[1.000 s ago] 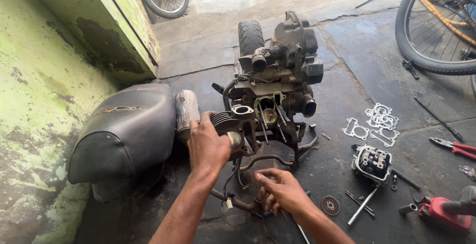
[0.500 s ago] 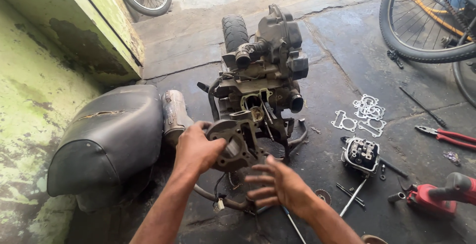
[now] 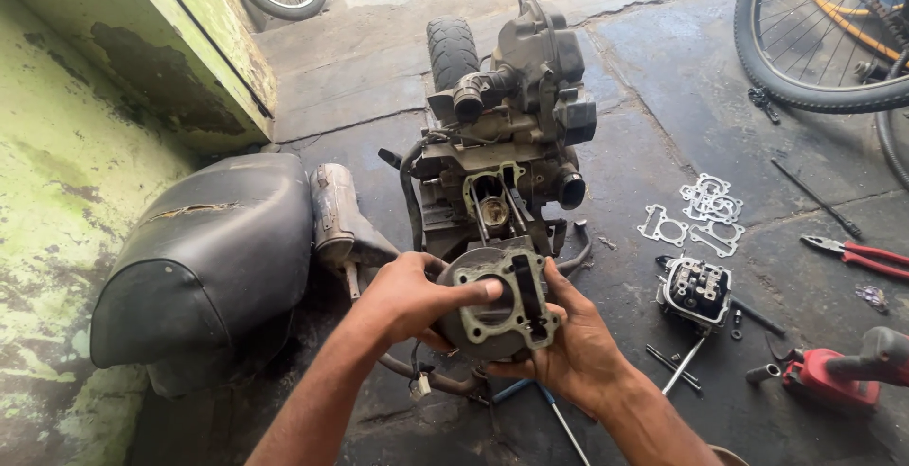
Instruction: The person disassembles a scooter engine resting on the floor of a repair shop. They remove the cylinder head, peel off and set aside gaskets, detach the cylinder barrel, and work the piston out of the cylinder by hand.
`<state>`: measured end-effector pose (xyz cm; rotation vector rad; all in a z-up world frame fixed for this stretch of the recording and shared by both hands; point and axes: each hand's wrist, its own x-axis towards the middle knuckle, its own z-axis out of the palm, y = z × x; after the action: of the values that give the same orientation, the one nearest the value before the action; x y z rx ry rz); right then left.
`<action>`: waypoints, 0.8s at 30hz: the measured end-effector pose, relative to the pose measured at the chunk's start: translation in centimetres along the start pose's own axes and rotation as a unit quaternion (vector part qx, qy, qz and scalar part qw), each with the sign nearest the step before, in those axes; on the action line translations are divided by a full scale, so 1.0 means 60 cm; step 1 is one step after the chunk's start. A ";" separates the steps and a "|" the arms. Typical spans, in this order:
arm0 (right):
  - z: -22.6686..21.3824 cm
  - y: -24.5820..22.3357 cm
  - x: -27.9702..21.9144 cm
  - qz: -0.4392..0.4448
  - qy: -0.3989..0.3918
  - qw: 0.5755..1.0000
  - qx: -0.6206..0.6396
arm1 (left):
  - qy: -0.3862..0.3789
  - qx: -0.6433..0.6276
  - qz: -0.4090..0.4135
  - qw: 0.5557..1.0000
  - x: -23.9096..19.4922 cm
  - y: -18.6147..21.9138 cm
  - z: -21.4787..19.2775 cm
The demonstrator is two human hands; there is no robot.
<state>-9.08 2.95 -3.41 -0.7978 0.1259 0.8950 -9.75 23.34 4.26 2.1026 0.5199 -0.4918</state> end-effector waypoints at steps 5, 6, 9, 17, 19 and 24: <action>0.007 -0.007 -0.007 0.024 0.077 0.996 -0.030 | -0.076 -0.052 0.002 0.996 0.004 -0.017 0.002; 0.002 -0.009 -0.006 0.032 0.092 0.994 -0.048 | -0.084 -0.062 -0.001 0.995 0.004 -0.019 0.005; 0.005 -0.020 -0.012 0.038 0.114 0.989 -0.088 | -0.099 -0.082 -0.002 0.992 0.006 -0.020 0.008; -0.009 -0.051 -0.026 -0.067 0.111 0.980 -0.149 | -0.089 -0.102 0.098 0.986 -0.016 0.002 -0.001; -0.031 -0.057 -0.024 -0.166 0.065 0.972 -0.153 | -0.065 -0.094 0.175 0.978 -0.034 0.020 -0.006; -0.080 -0.072 -0.032 -0.289 -0.056 0.941 -0.164 | -0.017 -0.084 0.278 0.957 -0.069 0.055 -0.006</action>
<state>-6.06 -3.07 -3.59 -1.0195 -0.3554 0.3994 -11.36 21.17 8.81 1.9593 -0.0614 -0.1496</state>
